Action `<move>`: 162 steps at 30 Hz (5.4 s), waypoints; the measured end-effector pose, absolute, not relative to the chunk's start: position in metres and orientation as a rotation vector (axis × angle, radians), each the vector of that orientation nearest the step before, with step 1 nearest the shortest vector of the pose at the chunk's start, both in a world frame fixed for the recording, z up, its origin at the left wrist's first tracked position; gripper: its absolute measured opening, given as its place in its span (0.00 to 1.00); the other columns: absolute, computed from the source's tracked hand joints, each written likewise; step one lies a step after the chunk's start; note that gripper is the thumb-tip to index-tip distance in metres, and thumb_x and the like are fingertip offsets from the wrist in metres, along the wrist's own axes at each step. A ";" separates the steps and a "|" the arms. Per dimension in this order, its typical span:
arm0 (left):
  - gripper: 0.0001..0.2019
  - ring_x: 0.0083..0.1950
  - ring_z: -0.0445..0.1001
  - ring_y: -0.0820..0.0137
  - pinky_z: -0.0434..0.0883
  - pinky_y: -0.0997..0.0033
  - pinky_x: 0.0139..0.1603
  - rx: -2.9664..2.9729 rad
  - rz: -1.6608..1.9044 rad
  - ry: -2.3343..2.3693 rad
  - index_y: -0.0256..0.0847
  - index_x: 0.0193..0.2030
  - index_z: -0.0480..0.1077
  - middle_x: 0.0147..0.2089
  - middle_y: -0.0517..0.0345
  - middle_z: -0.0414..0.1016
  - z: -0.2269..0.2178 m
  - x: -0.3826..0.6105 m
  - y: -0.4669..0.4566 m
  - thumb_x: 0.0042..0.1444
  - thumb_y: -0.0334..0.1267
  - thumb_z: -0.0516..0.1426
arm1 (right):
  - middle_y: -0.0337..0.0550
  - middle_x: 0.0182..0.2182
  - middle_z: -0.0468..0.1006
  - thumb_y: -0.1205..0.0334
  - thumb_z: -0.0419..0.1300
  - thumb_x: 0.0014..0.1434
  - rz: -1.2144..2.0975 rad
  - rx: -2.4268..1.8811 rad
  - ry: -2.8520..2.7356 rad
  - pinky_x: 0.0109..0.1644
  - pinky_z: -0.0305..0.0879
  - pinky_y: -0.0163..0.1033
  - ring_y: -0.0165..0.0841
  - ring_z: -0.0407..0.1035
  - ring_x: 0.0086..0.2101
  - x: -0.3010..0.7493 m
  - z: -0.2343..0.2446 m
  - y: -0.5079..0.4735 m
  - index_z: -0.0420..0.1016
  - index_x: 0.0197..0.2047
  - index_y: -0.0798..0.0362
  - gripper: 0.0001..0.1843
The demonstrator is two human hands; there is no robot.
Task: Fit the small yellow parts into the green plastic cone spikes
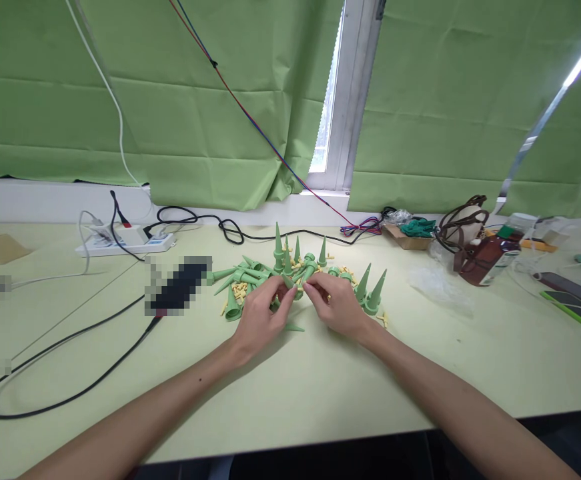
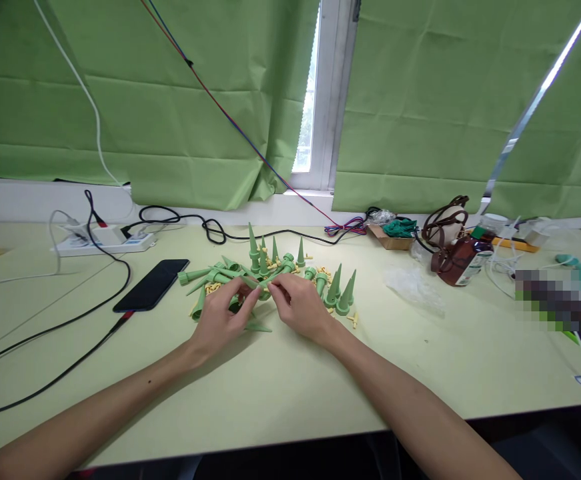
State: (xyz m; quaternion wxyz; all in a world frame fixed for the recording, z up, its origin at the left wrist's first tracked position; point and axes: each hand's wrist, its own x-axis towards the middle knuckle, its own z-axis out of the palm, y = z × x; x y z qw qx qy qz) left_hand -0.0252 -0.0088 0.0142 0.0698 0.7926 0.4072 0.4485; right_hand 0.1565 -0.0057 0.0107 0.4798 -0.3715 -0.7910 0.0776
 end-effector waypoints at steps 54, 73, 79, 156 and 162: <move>0.21 0.31 0.63 0.69 0.63 0.68 0.36 2.289 1.182 1.152 0.41 0.25 0.58 0.26 0.60 0.62 0.017 -0.024 -0.007 0.69 0.46 0.45 | 0.34 0.20 0.65 0.55 0.52 0.68 0.589 -0.914 -1.721 0.25 0.58 0.34 0.28 0.61 0.21 0.153 0.019 -0.013 0.66 0.32 0.51 0.14; 0.08 0.37 0.69 0.70 0.65 0.72 0.37 2.480 1.342 1.075 0.40 0.32 0.64 0.34 0.59 0.70 0.009 -0.027 -0.004 0.62 0.36 0.58 | 0.33 0.19 0.63 0.54 0.52 0.68 0.585 -0.963 -1.717 0.26 0.55 0.35 0.27 0.59 0.20 0.154 0.017 -0.011 0.66 0.31 0.52 0.15; 0.02 0.43 0.73 0.70 0.68 0.73 0.42 2.490 1.388 1.028 0.41 0.40 0.71 0.42 0.58 0.75 0.007 -0.027 -0.004 0.60 0.33 0.59 | 0.33 0.18 0.63 0.55 0.52 0.67 0.572 -0.969 -1.738 0.26 0.54 0.34 0.27 0.58 0.20 0.154 0.017 -0.009 0.65 0.30 0.52 0.15; 0.06 0.31 0.68 0.76 0.67 0.76 0.26 2.259 1.408 1.015 0.42 0.46 0.62 0.44 0.55 0.67 0.008 -0.025 -0.008 0.63 0.36 0.55 | 0.33 0.21 0.63 0.53 0.51 0.68 0.499 -0.984 -1.670 0.26 0.54 0.34 0.27 0.57 0.21 0.151 0.016 -0.013 0.66 0.32 0.51 0.15; 0.18 0.27 0.66 0.72 0.66 0.70 0.32 2.198 1.281 1.015 0.41 0.29 0.62 0.24 0.61 0.65 0.017 -0.025 -0.014 0.70 0.43 0.44 | 0.32 0.19 0.59 0.49 0.50 0.69 0.522 -0.981 -1.585 0.24 0.55 0.34 0.27 0.58 0.19 0.153 0.015 -0.011 0.65 0.33 0.50 0.16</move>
